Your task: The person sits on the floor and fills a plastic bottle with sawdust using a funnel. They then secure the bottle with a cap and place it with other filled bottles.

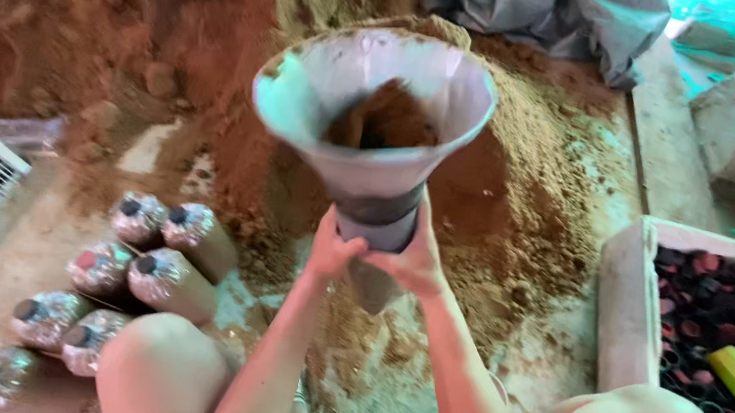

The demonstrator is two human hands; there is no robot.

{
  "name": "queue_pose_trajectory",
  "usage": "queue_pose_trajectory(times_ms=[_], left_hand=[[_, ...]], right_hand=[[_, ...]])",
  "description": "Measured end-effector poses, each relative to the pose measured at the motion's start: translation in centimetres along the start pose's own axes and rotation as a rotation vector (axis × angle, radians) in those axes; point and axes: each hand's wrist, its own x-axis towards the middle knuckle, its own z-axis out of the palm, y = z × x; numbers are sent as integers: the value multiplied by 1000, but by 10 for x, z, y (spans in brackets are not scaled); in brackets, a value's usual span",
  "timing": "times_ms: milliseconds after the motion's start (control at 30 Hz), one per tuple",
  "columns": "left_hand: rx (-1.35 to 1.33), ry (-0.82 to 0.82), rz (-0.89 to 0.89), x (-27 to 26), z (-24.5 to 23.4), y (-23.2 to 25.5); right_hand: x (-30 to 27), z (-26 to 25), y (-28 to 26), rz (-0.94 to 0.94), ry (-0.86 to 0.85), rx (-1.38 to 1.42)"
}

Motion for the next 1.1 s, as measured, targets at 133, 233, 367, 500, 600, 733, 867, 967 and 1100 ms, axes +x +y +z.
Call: queue_pose_trajectory(times_ms=[133,233,367,500,600,733,867,967,1100], left_hand=[[97,12,-123,-4,32,82],[115,40,-267,-4,34,37],[192,20,-678,-27,66,45],[469,-145,-1044,-75,105,31],[437,-213,-1154,-114,121,7],[471,-304,-1214,-162,133,-19],[438,-398,-1262,-159,153,24],[482,-463,-1265,-162,157,10],[449,-522,-1274,-140,170,45]], right_hand=[[2,-9,-13,17,73,93],[3,-10,-36,230,90,100],[-18,-44,9,444,114,236],[-48,-71,-1,859,89,-30],[-70,-88,5,1129,-16,-104],[-98,-102,-2,1295,-38,-82],[-122,-124,9,1420,18,21],[-124,-128,-8,1419,31,10],[-124,-132,-6,1456,67,62]])
